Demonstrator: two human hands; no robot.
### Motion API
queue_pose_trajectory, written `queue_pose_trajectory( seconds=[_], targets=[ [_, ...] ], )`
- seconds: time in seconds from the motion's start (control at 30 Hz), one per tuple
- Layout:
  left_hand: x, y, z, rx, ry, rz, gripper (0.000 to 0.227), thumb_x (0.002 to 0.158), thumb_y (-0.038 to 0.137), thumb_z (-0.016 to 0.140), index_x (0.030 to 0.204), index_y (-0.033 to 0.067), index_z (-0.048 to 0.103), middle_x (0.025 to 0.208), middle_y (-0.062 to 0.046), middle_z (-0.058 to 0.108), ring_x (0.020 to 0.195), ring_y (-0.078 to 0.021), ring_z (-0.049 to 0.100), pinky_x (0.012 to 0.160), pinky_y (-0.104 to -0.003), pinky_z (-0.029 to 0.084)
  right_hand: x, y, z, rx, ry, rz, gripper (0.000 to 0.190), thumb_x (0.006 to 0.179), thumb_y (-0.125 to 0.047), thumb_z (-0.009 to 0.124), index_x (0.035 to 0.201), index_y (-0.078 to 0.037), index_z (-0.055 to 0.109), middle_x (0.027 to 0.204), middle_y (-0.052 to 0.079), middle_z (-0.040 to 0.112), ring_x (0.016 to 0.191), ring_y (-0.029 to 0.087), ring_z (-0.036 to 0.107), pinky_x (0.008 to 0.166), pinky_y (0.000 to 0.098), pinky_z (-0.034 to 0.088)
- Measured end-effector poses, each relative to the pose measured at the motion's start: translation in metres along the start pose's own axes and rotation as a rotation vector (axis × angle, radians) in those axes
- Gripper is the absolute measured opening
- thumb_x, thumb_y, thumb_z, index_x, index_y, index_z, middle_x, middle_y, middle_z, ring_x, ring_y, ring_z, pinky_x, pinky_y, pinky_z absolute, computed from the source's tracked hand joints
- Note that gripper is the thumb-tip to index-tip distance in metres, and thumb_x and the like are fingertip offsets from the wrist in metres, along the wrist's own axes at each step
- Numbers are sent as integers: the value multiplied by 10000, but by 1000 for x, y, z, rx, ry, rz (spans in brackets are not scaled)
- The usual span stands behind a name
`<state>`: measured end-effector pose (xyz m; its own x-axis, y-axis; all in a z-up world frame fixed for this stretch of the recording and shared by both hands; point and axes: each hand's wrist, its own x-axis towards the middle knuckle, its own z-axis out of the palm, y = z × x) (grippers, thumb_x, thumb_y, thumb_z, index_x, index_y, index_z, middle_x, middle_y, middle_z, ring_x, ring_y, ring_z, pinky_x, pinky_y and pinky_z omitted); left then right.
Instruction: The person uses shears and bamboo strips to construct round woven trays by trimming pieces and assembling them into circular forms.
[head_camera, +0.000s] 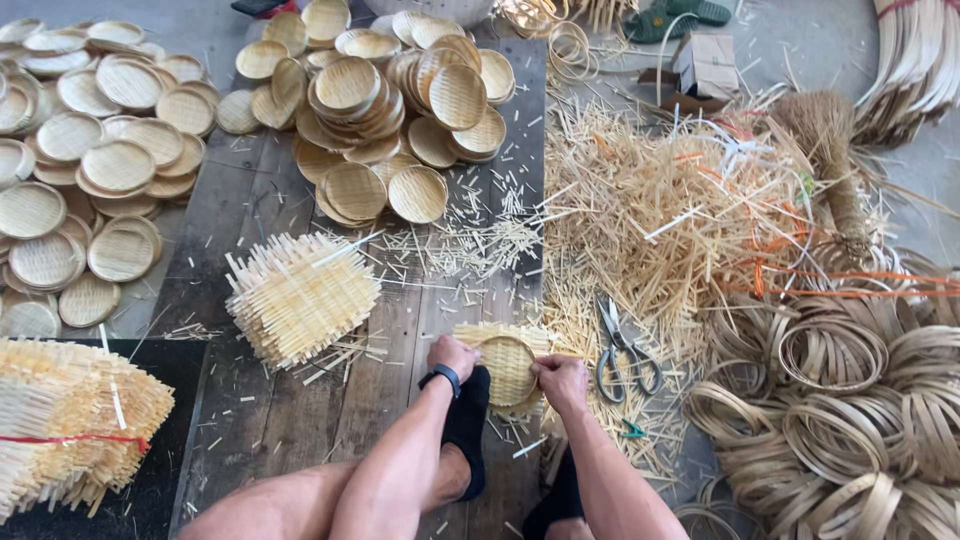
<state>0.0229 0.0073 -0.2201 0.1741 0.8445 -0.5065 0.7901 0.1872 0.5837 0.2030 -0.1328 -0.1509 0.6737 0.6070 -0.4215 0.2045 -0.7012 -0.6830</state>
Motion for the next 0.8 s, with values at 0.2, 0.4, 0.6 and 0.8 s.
queue_pose_trajectory(
  seconds=[0.2, 0.4, 0.6, 0.8],
  targets=[
    [-16, 5, -12, -78, 17, -23, 172, 740, 320, 888, 831, 189, 823, 866, -50, 793, 847, -213, 762, 812, -354, 590, 7, 3, -2, -5, -22, 45, 234, 780, -181, 866, 989, -79, 839, 825, 89, 804, 725, 152, 729, 716, 299, 580],
    [-7, 3, -6, -72, 44, 15, 167, 710, 290, 897, 800, 184, 805, 838, -39, 790, 833, -212, 755, 788, -360, 583, 41, 28, -4, 157, -182, -50, 223, 737, -140, 887, 938, -49, 853, 813, 80, 813, 730, 142, 719, 719, 294, 568],
    [-5, 17, -7, 182, 93, 235, 83, 807, 203, 799, 887, 185, 808, 899, -85, 770, 894, -273, 733, 829, -397, 572, 16, 1, -10, -39, 18, -90, 250, 817, -267, 830, 940, -50, 848, 728, 106, 763, 609, 176, 679, 627, 314, 536],
    [-13, 59, 1, 202, 86, 1019, 293, 805, 382, 784, 1029, 196, 806, 1098, -72, 663, 1049, -327, 544, 891, -471, 436, -81, 27, 76, 739, -168, 642, 441, 934, -382, 751, 729, -5, 648, 577, 93, 612, 436, 196, 551, 390, 313, 372]
  ],
)
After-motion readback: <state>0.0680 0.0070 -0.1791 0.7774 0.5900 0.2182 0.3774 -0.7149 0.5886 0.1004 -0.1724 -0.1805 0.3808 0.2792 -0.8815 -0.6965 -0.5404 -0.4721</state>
